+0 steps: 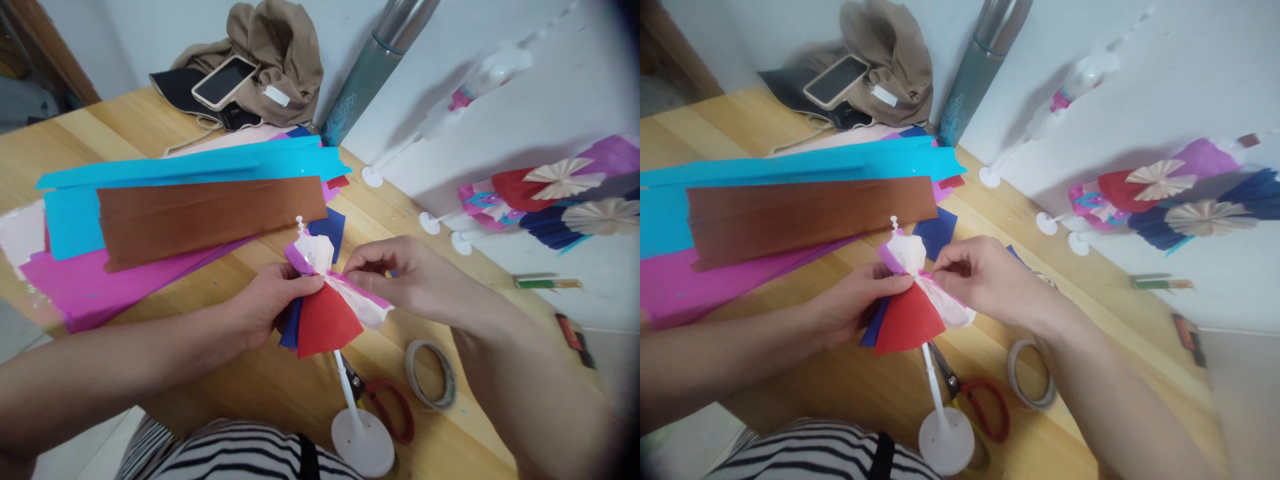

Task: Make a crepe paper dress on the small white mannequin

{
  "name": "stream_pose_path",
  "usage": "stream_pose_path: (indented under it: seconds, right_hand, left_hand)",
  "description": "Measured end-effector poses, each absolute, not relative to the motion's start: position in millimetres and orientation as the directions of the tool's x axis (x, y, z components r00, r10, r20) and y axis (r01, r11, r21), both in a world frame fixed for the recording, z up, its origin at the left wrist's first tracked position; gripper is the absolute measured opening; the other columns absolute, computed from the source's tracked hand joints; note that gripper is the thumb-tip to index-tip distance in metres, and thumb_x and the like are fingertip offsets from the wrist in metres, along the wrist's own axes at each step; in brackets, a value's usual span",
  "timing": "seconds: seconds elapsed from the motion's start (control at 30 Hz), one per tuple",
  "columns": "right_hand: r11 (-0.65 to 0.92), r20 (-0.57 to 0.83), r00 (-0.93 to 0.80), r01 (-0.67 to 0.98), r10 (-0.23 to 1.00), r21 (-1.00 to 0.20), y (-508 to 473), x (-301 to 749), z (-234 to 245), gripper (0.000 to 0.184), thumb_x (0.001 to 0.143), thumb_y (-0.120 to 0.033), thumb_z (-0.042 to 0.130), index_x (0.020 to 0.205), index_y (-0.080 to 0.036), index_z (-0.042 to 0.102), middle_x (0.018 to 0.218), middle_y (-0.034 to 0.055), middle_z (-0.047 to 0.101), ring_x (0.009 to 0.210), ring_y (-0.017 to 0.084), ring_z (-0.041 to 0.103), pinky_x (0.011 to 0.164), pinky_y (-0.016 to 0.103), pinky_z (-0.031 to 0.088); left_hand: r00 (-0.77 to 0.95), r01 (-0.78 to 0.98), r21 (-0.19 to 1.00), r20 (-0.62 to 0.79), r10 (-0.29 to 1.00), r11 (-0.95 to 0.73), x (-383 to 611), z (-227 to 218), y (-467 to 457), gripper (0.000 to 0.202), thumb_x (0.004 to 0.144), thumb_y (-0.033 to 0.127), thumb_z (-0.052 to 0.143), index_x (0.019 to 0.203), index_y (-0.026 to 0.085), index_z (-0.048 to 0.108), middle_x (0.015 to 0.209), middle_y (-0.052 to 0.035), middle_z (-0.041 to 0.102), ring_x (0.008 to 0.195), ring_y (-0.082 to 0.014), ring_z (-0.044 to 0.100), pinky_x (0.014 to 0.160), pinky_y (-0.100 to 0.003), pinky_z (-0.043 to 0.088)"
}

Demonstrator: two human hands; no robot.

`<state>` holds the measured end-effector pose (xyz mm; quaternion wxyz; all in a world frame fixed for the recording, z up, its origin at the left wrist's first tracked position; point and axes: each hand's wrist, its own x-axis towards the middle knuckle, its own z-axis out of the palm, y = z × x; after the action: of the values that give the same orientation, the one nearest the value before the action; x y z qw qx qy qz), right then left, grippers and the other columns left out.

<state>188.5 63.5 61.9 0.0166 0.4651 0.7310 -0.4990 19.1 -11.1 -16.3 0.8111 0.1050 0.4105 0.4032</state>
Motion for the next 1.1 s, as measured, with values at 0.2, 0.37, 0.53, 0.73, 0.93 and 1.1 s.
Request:
stream_pose_path:
  seconds: [0.2,0.37,0.53,0.73,0.93,1.1]
  right_hand:
    - [0.112,-0.489,-0.600,0.696,0.633,-0.709,67,181,65,0.020,0.080,-0.034,0.062,0.077,-0.016,0.071,0.069,0.0022,0.068,0.057,0.012,0.052,0.051,0.024,0.041]
    - [0.190,-0.488,-0.621,0.715,0.613,-0.673,64,179,70,0.018,0.080,-0.029,0.058,0.070,-0.019,0.069,0.061,-0.0006,0.063,0.052,0.012,0.051,0.048,0.024,0.040]
    - [0.274,-0.434,-0.604,0.743,0.669,-0.611,61,179,69,0.017,0.081,-0.032,0.061,0.080,-0.019,0.073,0.063,0.0008,0.066,0.053,0.013,0.054,0.049,0.026,0.042]
    - [0.390,-0.384,-0.594,0.780,0.707,-0.488,57,173,66,0.022,0.083,-0.031,0.058,0.077,-0.020,0.075,0.065,0.0028,0.068,0.055,0.014,0.054,0.051,0.027,0.039]
    - [0.281,-0.407,-0.544,0.788,0.734,-0.547,62,171,65,0.020,0.076,-0.026,0.056,0.070,-0.017,0.073,0.059,0.0018,0.062,0.052,0.012,0.050,0.047,0.024,0.037]
    - [0.163,-0.471,-0.545,0.756,0.694,-0.633,66,175,59,0.015,0.073,-0.026,0.057,0.069,-0.017,0.069,0.058,-0.0003,0.060,0.050,0.010,0.046,0.044,0.023,0.035]
  left_hand:
    - [0.344,-0.558,0.508,-0.578,0.740,0.656,19,-14,-12,0.028,0.071,0.027,0.080,0.095,0.015,0.070,0.095,-0.0072,0.072,0.080,-0.0169,0.063,0.074,-0.028,0.047]
    - [0.328,-0.542,0.524,-0.588,0.739,0.657,18,-12,-12,0.025,0.071,0.025,0.079,0.091,0.014,0.070,0.092,-0.0070,0.072,0.080,-0.0174,0.062,0.073,-0.028,0.046]
    - [0.331,-0.553,0.522,-0.577,0.747,0.649,19,-12,-11,0.021,0.075,0.021,0.075,0.094,0.014,0.071,0.091,-0.0064,0.072,0.078,-0.0161,0.063,0.072,-0.027,0.046]
    - [0.322,-0.542,0.512,-0.606,0.728,0.666,19,-10,-11,0.018,0.076,0.020,0.074,0.093,0.014,0.071,0.088,-0.0051,0.071,0.073,-0.0140,0.061,0.069,-0.025,0.045]
    - [0.347,-0.530,0.498,-0.611,0.711,0.686,17,-11,-12,0.020,0.075,0.024,0.077,0.091,0.014,0.070,0.084,-0.0054,0.070,0.075,-0.0161,0.063,0.070,-0.026,0.047]
    - [0.356,-0.529,0.500,-0.603,0.714,0.686,17,-12,-11,0.024,0.073,0.027,0.081,0.089,0.014,0.070,0.084,-0.0065,0.071,0.075,-0.0168,0.064,0.070,-0.027,0.048]
